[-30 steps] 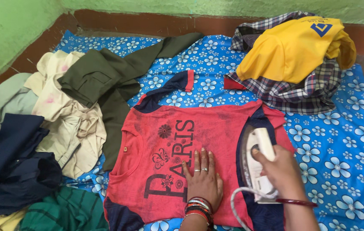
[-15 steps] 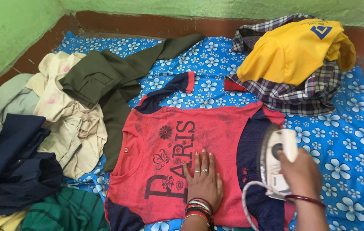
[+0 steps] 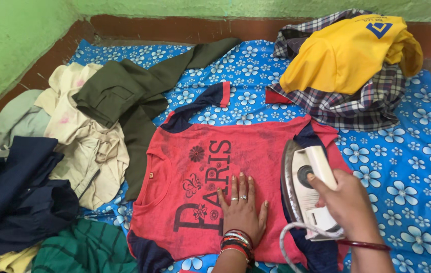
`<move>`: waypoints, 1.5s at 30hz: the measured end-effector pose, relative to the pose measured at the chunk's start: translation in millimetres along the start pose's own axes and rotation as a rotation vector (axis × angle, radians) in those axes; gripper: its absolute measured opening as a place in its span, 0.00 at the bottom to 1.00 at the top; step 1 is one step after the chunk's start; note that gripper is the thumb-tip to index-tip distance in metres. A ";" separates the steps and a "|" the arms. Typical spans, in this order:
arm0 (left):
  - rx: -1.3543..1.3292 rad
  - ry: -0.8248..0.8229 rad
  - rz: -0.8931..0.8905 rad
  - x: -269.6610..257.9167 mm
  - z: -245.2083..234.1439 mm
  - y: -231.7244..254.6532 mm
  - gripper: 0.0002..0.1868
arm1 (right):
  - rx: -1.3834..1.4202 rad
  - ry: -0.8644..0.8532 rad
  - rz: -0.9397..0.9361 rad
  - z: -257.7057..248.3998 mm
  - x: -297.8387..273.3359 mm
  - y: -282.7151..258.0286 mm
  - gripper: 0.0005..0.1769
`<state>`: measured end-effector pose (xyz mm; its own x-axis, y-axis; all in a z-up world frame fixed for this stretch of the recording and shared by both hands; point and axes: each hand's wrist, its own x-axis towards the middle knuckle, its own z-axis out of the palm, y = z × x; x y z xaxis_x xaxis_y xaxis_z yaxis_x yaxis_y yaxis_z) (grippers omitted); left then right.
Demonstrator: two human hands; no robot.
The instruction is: The person irons a red t-shirt and a pair of dark blue trousers on a bed using a white electric iron. They smooth the fabric with their hands, move the iron back and forth, and fold the items after ironing.
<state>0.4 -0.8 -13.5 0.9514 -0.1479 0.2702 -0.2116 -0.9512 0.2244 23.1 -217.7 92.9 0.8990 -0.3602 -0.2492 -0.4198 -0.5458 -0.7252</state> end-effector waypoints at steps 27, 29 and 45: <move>-0.128 -0.157 -0.091 -0.6 -4.7 -1.3 0.33 | -0.195 -0.056 -0.111 55.3 -13.5 -36.7 0.26; -0.129 -0.154 -0.090 -0.2 -6.4 -0.8 0.34 | -0.234 -0.110 -0.156 52.0 -11.1 -32.9 0.28; -0.111 -0.117 -0.072 -1.2 -2.3 1.2 0.34 | -0.434 -0.104 -0.437 49.3 -12.2 -33.3 0.43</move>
<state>-1.5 -1.1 -11.4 0.9831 -0.1176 0.1403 -0.1597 -0.9257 0.3430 32.3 -157.9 88.4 0.9974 0.0295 -0.0656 -0.0034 -0.8915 -0.4531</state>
